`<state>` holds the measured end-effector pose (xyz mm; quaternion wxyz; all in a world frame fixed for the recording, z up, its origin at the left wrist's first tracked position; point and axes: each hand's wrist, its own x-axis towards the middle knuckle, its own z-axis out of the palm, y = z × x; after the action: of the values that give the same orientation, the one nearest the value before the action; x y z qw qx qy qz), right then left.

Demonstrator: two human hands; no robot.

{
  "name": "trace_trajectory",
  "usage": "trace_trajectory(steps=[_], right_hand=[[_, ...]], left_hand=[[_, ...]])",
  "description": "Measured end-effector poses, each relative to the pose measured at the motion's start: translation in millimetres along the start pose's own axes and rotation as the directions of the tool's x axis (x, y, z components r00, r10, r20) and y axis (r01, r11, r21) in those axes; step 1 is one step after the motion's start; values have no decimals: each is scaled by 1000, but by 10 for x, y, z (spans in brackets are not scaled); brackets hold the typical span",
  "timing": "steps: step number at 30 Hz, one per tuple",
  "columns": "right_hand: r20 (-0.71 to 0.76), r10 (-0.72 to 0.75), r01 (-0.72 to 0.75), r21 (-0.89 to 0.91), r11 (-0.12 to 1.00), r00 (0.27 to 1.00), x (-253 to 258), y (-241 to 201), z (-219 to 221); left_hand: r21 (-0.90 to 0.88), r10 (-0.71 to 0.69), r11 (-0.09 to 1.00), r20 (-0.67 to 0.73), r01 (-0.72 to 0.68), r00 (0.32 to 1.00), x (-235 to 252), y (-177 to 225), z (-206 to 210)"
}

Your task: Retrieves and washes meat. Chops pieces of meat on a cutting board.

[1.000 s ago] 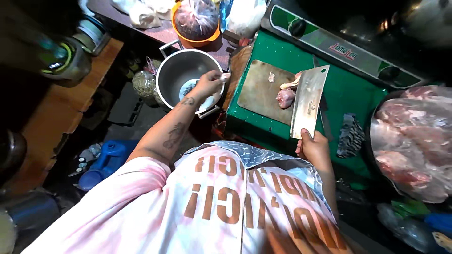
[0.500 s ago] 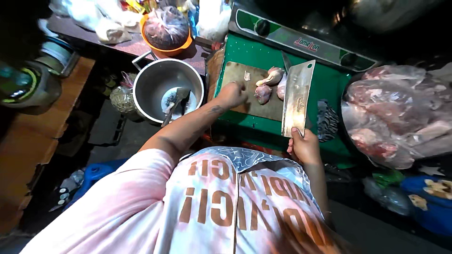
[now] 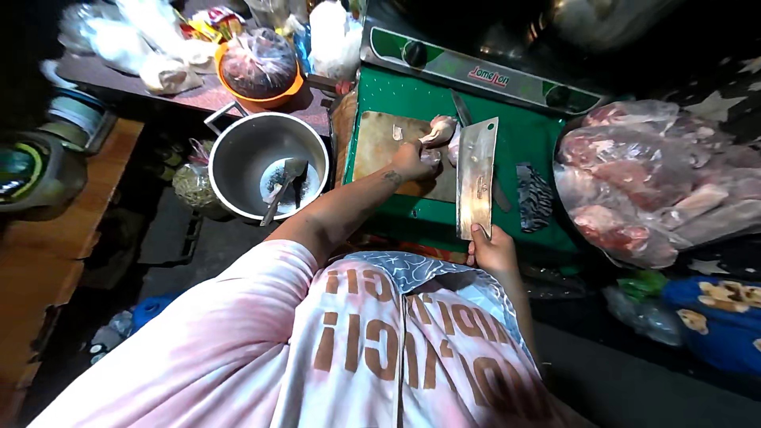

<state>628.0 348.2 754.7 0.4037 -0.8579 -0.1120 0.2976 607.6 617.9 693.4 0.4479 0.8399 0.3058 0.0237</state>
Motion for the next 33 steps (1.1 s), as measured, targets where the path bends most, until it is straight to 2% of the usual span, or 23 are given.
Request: trace_trajectory(steps=[4,9,11,16,20,22,26,33], right_hand=[[56,-80,81,-5,997,995,75,-62,128],[156,-123,137,-85,987,980,150,-193,415],[177,-158,184,-140,973,971,210,-234,566],[164,-306,340,-258,905,938,214,-391,903],[104,-451,461,-286,840,887,157,-492,1093],[110,-452,461,-345,818,885,138,-501,1165],[185,-323,372,-494,786,928,204,-466,1276],[170,-357,385,-586,713,919,167,-505,1291]], left_hand=[[-216,10,976,-53,-21,999,-357,-186,-288],[-96,-112,989,11,113,994,-564,-600,-645],[-119,-122,986,-18,119,992,-590,-667,-662],[-278,-44,960,-218,-18,975,-709,-757,-483],[-353,-22,931,-313,-95,950,-779,-863,-323],[-357,-33,929,-340,-96,940,-777,-880,-285],[-302,-30,950,-346,-81,938,-765,-854,-293],[-307,-27,946,-407,-108,913,-797,-832,-251]])
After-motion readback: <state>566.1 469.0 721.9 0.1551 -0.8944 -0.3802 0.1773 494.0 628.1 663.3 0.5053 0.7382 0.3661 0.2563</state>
